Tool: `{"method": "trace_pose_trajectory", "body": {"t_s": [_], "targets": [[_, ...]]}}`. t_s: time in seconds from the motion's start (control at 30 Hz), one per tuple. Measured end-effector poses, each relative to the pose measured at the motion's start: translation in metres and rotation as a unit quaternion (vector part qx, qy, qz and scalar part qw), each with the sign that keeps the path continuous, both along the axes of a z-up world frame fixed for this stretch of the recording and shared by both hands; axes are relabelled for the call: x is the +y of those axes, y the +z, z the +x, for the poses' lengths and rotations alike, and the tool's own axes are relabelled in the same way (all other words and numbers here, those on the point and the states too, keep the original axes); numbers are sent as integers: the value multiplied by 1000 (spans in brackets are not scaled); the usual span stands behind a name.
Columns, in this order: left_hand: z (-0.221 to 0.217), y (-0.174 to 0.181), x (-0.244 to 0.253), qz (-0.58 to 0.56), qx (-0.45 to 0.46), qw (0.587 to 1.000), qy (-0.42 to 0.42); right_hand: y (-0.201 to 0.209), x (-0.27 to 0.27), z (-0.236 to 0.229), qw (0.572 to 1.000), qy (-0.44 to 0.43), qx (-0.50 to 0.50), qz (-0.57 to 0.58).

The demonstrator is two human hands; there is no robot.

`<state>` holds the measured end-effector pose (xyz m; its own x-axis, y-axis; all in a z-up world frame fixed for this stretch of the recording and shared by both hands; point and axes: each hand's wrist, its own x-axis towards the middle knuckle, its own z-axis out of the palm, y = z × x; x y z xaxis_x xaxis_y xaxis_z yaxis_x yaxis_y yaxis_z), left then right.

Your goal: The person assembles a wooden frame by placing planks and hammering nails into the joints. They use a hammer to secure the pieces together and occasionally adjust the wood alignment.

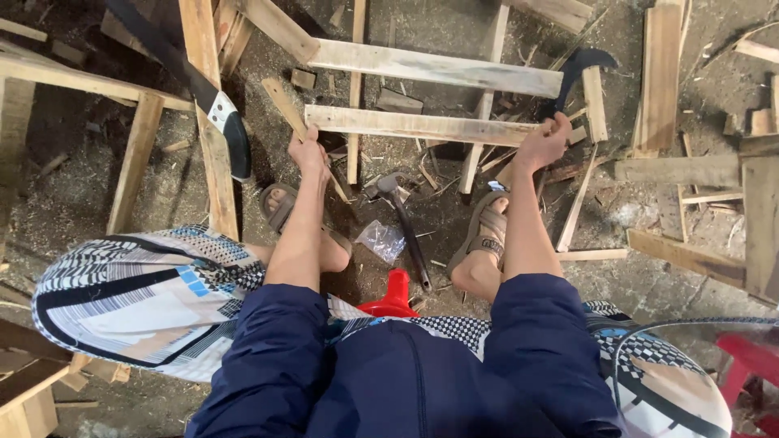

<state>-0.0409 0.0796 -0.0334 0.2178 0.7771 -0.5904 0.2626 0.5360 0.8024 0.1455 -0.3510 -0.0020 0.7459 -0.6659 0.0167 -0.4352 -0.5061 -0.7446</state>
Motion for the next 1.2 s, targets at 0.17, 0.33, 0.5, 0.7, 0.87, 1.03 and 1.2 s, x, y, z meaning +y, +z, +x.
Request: {"method": "trace_pose_trajectory", "body": {"t_s": [0.17,0.33,0.5,0.7,0.87,1.03,1.2], "targets": [[0,-2,2,-10,-4,1000,10,-27,-7,33,693,-45,-26,719],[4,23,-7,-8,-13,1000,20,-87,-20,54,654,-23,-30,755],[1,24,-6,-6,-15,1000,18,-124,-20,66,661,18,-54,748],[-3,-12,2,6,-14,1000,16,-79,6,33,737,37,-102,668],[-10,53,-55,172,37,984,14,-61,36,-44,987,19,147,-67],[-41,38,-101,227,141,957,-110,-17,62,-122,951,187,205,-135],[-44,53,-108,307,181,896,-265,-11,61,-128,916,290,211,-179]]}}
